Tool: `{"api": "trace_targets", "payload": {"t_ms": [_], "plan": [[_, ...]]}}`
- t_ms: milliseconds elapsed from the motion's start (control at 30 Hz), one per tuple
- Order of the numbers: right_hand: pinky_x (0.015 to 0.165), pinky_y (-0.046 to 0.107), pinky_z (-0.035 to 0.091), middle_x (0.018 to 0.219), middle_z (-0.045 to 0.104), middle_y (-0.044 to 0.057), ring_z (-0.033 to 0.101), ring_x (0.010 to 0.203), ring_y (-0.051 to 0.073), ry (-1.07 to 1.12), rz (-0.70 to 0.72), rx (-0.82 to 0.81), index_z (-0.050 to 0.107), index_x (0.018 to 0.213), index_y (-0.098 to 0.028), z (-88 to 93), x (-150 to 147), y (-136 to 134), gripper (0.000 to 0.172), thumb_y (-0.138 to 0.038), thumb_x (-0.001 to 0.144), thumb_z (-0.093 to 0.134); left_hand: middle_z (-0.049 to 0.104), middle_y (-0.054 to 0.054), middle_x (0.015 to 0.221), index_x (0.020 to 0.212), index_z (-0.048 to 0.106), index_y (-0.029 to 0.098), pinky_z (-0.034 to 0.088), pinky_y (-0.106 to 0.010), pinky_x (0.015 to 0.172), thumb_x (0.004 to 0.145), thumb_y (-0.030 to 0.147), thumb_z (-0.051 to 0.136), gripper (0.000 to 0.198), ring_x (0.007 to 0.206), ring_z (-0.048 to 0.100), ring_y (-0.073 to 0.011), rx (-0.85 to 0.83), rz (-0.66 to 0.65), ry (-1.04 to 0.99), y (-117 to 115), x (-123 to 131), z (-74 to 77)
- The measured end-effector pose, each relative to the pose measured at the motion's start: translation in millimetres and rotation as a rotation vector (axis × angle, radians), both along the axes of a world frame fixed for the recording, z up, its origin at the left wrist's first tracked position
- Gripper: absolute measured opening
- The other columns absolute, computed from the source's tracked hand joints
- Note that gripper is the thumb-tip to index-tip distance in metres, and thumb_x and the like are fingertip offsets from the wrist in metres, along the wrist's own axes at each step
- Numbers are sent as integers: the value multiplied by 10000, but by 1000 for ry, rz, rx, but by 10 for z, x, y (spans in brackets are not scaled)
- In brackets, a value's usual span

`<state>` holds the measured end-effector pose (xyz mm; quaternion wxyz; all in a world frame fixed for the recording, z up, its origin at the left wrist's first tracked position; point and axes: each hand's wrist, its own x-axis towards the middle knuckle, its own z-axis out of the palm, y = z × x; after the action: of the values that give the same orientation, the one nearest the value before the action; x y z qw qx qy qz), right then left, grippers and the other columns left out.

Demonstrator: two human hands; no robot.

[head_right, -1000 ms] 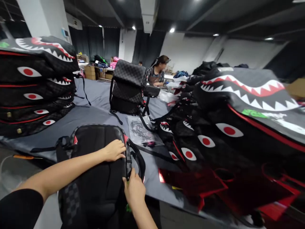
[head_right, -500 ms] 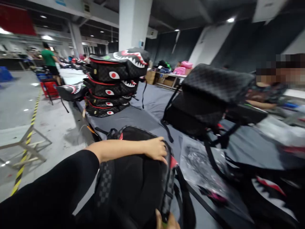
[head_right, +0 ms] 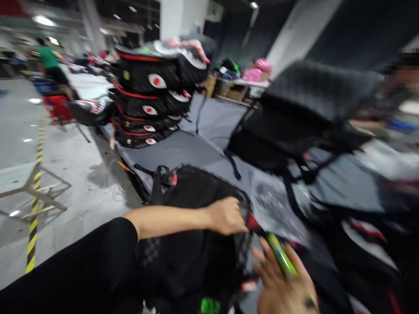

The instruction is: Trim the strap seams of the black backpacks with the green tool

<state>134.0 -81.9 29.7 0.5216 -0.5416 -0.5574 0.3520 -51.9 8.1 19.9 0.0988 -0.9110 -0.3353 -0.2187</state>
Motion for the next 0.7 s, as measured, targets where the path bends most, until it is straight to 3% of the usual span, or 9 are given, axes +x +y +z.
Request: {"api": "trace_targets", "payload": {"t_ms": [67, 133, 200, 267, 333, 500, 600, 700], "plan": [[679, 323, 564, 1049, 708, 115, 704, 762, 187, 308, -192, -8, 578, 1237, -172, 58, -207, -51, 640, -530, 722, 705, 675, -73, 715, 762, 726, 179, 410, -384, 925, 1020, 383, 368, 486, 739, 554, -180, -18, -3, -96, -84, -17, -17], [650, 273, 551, 860, 696, 13, 650, 619, 115, 340, -283, 2, 597, 1060, -165, -34, -349, -46, 504, -442, 678, 774, 652, -97, 714, 751, 700, 139, 365, -441, 1032, 1038, 351, 298, 538, 782, 543, -187, -38, -9, -208, -66, -60, -114], [551, 238, 517, 604, 602, -74, 570, 482, 94, 310, -328, -4, 568, 911, -178, -205, -398, -39, 375, -442, 720, 753, 630, -84, 714, 740, 674, 147, 348, -460, 1069, 1037, 364, 288, 534, 803, 530, -188, -46, -28, -294, 4, -101, -246], [508, 239, 507, 471, 497, -117, 495, 406, 89, 294, -343, 5, 532, 834, -198, -355, -396, -71, 327, -465, 773, 710, 603, -62, 695, 711, 643, 169, 363, -469, 1066, 1034, 419, 278, 548, 787, 518, -188, -34, -40, -346, 55, -129, -349], [496, 243, 504, 452, 490, -116, 467, 387, 85, 296, -359, 18, 534, 827, -200, -439, -388, -119, 321, -485, 803, 681, 580, -44, 673, 681, 613, 185, 383, -480, 1049, 1029, 471, 256, 575, 763, 510, -188, -15, -47, -372, 63, -143, -394], [450, 225, 441, 640, 673, -23, 546, 438, 96, 295, -329, 14, 601, 956, -178, -470, -392, -157, 345, -504, 849, 634, 596, -31, 673, 693, 606, 187, 403, -486, 1051, 1029, 489, 305, 543, 806, 547, -197, 150, -47, -297, -33, -63, -357], [460, 236, 433, 595, 636, -34, 534, 441, 103, 217, -361, 18, 604, 866, -182, -517, -373, -154, 313, -490, 841, 651, 615, -22, 671, 696, 610, 185, 365, -508, 1095, 1024, 475, 363, 503, 842, 566, -205, 225, -28, -228, -121, 13, -341], [517, 258, 457, 597, 610, -32, 557, 503, 122, 73, -413, 53, 581, 782, -194, -607, -349, -155, 315, -497, 854, 626, 597, 1, 619, 659, 584, 191, 383, -468, 1059, 1031, 429, 368, 492, 776, 556, -179, 252, -61, -310, -173, 30, -358]]}}
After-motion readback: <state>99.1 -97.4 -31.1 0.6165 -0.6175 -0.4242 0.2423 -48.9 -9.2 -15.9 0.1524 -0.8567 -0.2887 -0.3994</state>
